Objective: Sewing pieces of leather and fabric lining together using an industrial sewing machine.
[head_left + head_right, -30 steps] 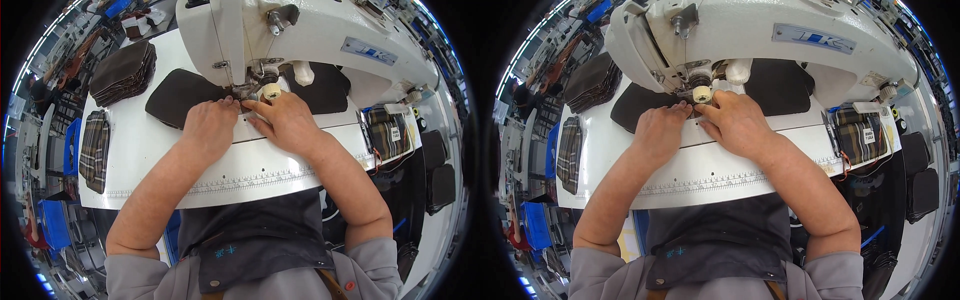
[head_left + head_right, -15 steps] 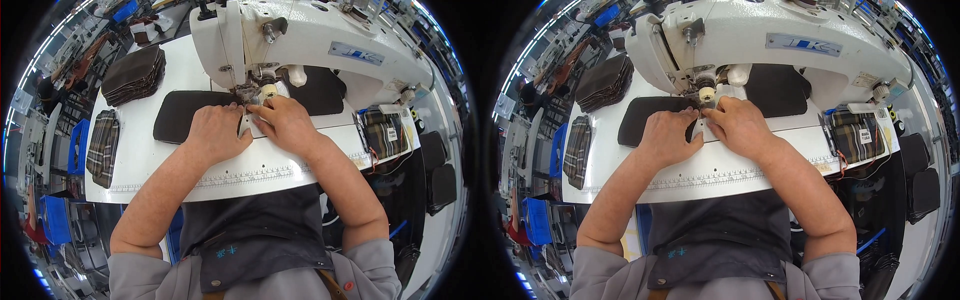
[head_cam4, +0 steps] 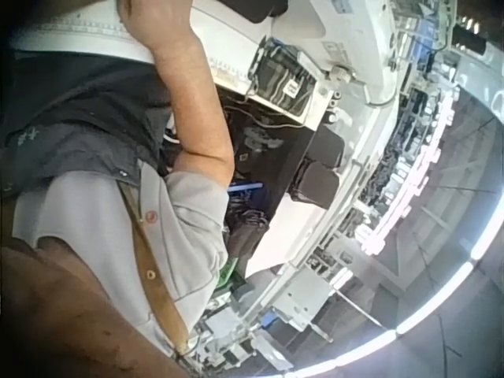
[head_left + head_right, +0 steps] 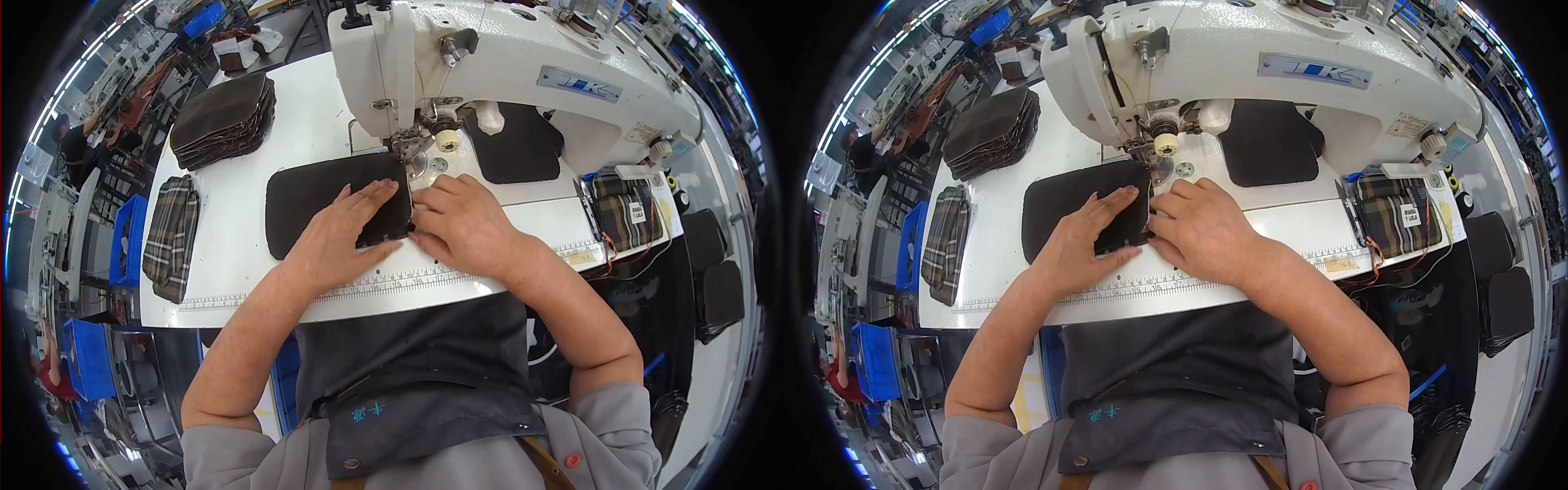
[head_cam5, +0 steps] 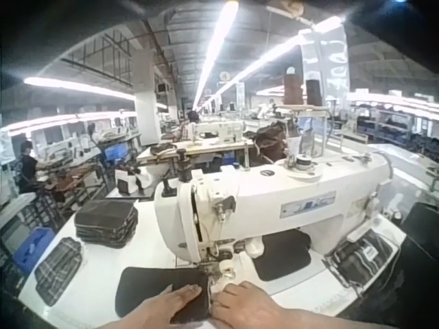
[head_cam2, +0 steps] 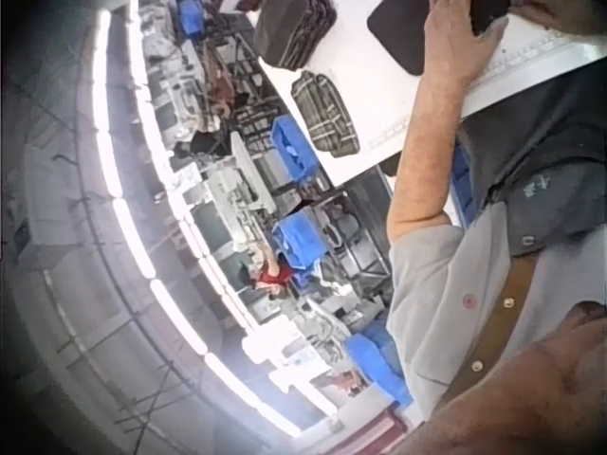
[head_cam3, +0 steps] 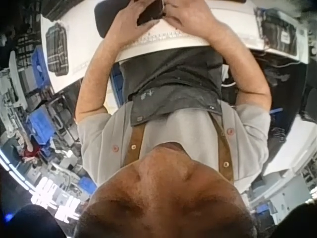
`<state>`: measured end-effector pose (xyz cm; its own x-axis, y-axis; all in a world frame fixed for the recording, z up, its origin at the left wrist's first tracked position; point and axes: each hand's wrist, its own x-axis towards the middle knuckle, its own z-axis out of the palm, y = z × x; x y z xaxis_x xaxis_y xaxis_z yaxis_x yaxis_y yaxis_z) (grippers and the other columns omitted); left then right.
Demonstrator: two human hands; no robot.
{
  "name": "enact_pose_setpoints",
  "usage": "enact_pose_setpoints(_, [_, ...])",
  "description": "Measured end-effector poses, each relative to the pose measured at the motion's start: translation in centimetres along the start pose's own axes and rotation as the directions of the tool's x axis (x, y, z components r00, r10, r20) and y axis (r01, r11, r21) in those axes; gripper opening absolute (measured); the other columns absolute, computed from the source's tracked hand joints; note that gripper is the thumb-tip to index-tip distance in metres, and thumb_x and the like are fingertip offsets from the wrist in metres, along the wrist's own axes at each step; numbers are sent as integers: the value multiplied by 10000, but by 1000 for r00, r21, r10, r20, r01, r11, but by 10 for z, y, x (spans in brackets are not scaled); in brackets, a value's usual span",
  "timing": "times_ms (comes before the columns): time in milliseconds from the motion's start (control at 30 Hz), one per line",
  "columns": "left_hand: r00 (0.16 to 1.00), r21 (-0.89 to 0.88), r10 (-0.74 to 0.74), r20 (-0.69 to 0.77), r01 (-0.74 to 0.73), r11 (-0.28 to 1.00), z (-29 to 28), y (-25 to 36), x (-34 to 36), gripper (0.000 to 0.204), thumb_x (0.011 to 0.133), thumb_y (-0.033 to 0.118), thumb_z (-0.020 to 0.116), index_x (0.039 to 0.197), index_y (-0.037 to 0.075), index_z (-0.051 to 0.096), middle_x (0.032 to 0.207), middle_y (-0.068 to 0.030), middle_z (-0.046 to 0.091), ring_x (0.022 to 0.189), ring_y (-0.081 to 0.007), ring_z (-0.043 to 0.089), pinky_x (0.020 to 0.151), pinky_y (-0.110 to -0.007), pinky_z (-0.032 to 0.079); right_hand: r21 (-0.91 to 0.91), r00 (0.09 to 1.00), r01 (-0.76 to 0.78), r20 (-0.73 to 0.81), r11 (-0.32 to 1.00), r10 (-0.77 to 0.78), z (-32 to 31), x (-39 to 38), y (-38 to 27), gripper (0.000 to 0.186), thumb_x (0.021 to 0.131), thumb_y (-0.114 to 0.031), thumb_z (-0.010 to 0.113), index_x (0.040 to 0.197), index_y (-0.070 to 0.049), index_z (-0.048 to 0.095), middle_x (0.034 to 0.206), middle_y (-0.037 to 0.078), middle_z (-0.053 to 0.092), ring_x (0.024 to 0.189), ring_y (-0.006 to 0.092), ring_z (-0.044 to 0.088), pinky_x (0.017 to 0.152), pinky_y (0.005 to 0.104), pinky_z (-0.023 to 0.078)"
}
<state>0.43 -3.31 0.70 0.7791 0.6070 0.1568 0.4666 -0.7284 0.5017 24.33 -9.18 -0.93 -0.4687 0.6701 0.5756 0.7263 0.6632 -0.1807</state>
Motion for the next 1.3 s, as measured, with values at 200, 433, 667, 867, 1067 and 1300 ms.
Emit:
enact_pose_setpoints(200, [991, 234, 128, -36, -116, 965, 8, -5, 3, 623, 923, 270, 757, 1477, 60, 564, 1528, -137, 568, 1457, -326, 497, 1244, -559, 320, -30, 995, -34, 97, 999, 37, -5, -6, -23, 281, 809, -289, 804, 952, -52, 751, 959, 52, 706, 966, 244, 613, 834, 390, 470])
enact_pose_setpoints(433, [986, 51, 164, 40, -166, 985, -1, -12, 6, 557, 912, 197, 753, 1444, 109, 616, 1524, -94, 578, 1445, -287, 515, 1244, -564, 324, -21, 995, -76, 69, 997, 77, -9, -17, -33, 372, 829, -282, 806, 1120, -53, 769, 1091, 78, 756, 1070, 245, 653, 902, 390, 487])
enact_pose_setpoints(667, [964, 231, 234, 129, -258, 938, -9, -18, 6, 562, 885, 364, 773, 1403, 176, 665, 1502, -84, 591, 1414, -278, 544, 1229, -554, 357, 14, 996, -90, -8, 996, 90, -6, -18, -31, 262, 827, -238, 797, 1031, -77, 760, 948, 21, 667, 955, 217, 612, 845, 378, 458])
enact_pose_setpoints(867, [922, 350, 368, 117, -385, 854, -2, -8, 6, 375, 896, 253, 767, 1243, 114, 742, 1349, -67, 684, 1278, -254, 645, 1150, -489, 478, 12, 998, -56, 34, 998, 55, -5, -19, -29, 238, 825, -223, 792, 1011, -75, 773, 838, 18, 574, 848, 206, 585, 773, 366, 445])
enact_pose_setpoints(1067, [924, 255, 380, -45, -357, 899, -2, 5, 6, 119, 910, 131, 729, 933, 21, 768, 1112, -60, 772, 1001, -223, 745, 979, -434, 596, 21, 996, -68, 51, 997, 67, -6, -20, -28, 222, 824, -223, 793, 983, -69, 770, 852, 25, 590, 826, 211, 591, 752, 361, 446])
enact_pose_setpoints(1300, [917, 270, 381, -122, -339, 901, 10, 2, 10, 106, 805, 101, 775, 905, 66, 777, 1015, -77, 792, 935, -236, 758, 921, -413, 602, 120, 992, -113, -49, 986, 119, -4, -13, -20, 205, 831, -175, 788, 984, -60, 714, 975, 45, 658, 910, 231, 642, 807, 389, 490])
